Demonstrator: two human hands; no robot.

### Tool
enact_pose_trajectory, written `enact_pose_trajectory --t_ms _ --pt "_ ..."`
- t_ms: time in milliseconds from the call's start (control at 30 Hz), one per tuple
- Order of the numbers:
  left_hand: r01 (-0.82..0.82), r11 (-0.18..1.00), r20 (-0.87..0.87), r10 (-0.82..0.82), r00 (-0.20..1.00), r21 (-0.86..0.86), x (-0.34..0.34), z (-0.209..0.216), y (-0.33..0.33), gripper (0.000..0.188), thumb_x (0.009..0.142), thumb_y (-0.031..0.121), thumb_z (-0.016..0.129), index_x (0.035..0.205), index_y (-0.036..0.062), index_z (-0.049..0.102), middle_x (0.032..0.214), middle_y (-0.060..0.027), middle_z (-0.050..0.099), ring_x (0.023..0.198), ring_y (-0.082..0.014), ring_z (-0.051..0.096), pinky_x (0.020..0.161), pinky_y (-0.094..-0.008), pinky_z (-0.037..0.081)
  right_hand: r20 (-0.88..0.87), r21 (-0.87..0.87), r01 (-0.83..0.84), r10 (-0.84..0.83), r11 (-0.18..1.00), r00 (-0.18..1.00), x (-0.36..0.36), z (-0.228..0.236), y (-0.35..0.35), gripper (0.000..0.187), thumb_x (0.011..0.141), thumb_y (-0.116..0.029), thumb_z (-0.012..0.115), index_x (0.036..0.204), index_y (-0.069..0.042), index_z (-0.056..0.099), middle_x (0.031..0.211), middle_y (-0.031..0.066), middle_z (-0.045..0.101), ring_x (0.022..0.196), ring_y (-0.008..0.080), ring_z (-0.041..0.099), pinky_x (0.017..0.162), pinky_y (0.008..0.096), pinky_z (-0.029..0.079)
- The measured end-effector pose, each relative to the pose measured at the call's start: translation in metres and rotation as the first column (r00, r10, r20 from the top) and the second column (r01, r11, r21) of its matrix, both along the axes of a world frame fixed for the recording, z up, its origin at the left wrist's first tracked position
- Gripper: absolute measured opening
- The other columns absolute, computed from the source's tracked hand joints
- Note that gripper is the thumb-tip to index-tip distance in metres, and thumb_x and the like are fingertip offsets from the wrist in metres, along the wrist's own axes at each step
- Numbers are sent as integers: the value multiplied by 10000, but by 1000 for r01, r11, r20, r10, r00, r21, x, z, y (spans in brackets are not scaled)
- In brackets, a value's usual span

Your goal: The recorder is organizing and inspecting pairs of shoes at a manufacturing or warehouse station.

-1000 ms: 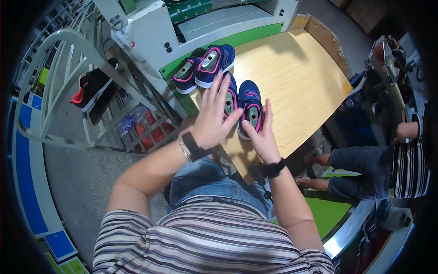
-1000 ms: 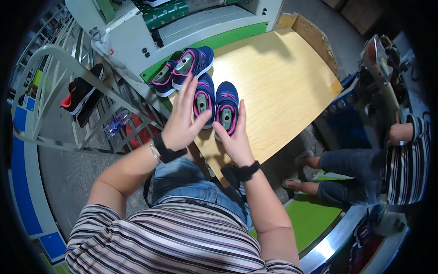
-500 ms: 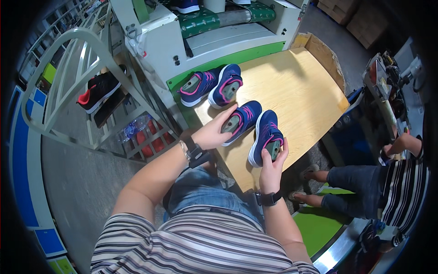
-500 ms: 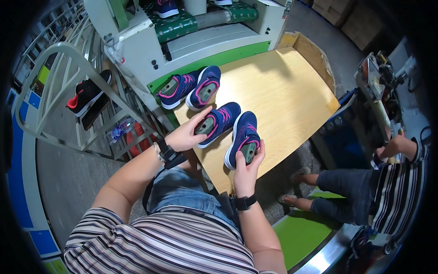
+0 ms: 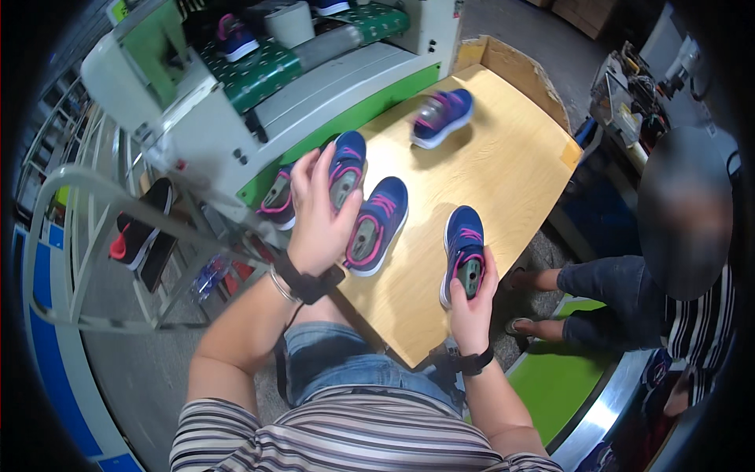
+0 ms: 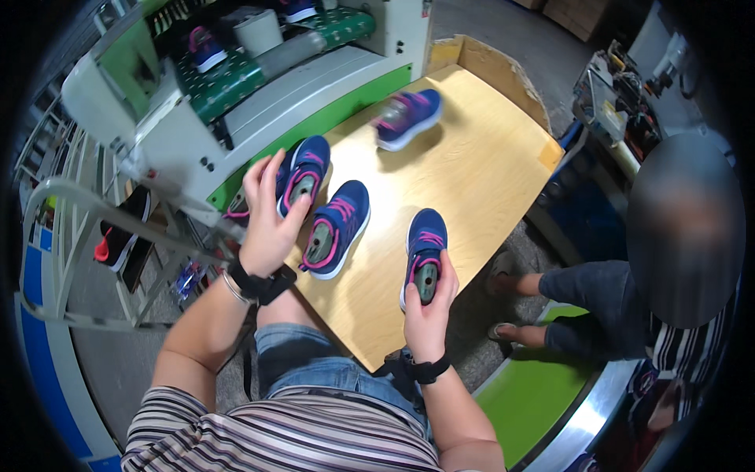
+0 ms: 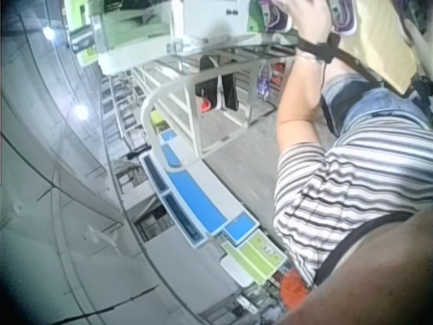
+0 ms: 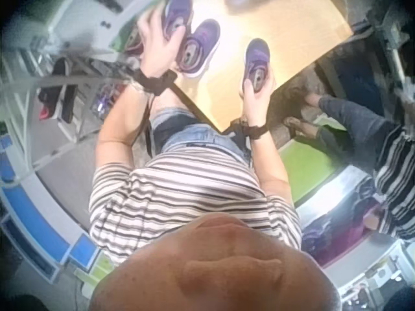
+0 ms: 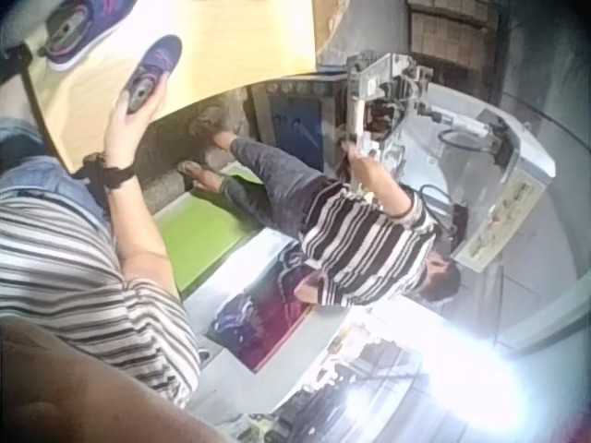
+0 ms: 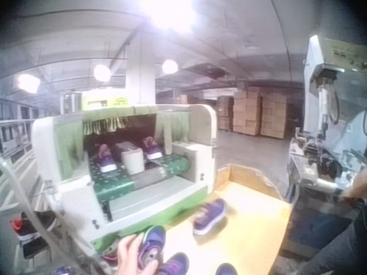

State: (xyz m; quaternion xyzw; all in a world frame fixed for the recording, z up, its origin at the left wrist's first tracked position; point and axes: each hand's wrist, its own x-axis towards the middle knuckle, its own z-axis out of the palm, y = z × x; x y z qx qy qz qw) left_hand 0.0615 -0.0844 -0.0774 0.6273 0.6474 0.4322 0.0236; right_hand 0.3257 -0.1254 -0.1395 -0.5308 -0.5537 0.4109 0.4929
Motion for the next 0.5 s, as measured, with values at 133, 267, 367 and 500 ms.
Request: enact_pose_trajectory --t_ms 133,267,367,500 --pt "193 960 -120 -220 968 -201 7 22 115 762 905 342 657 1489 -15 322 1506 -255 317 1412 -400 318 1163 -428 280 308 78 -27 1 997 951 15 0 6 698 860 -3 600 1487 -8 295 1430 253 347 1344 399 349 1136 452 288" --pt "-50 861 -177 -47 983 -506 9 8 231 915 875 514 659 1513 -11 267 1464 -275 414 1357 -414 419 1111 -474 363 307 51 -56 38 997 951 17 -2 6 705 877 -26 619 1492 0 276 1453 266 312 1352 422 336 1139 464 290" --pt "-17 716 -300 -271 915 -698 10 -21 268 1055 830 644 665 1515 -40 246 1432 -301 451 1325 -418 464 1107 -447 384 297 26 -68 57 997 953 17 -2 8 722 879 -30 627 1501 -6 261 1474 275 276 1357 442 325 1136 479 296" --pt "214 587 163 -140 977 -781 -12 -59 299 1141 736 589 802 1489 -90 277 1385 -295 504 1261 -330 549 1059 -389 444 318 25 -97 84 995 944 14 -1 8 719 880 -35 632 1498 -12 267 1475 277 276 1343 463 328 1131 494 302"
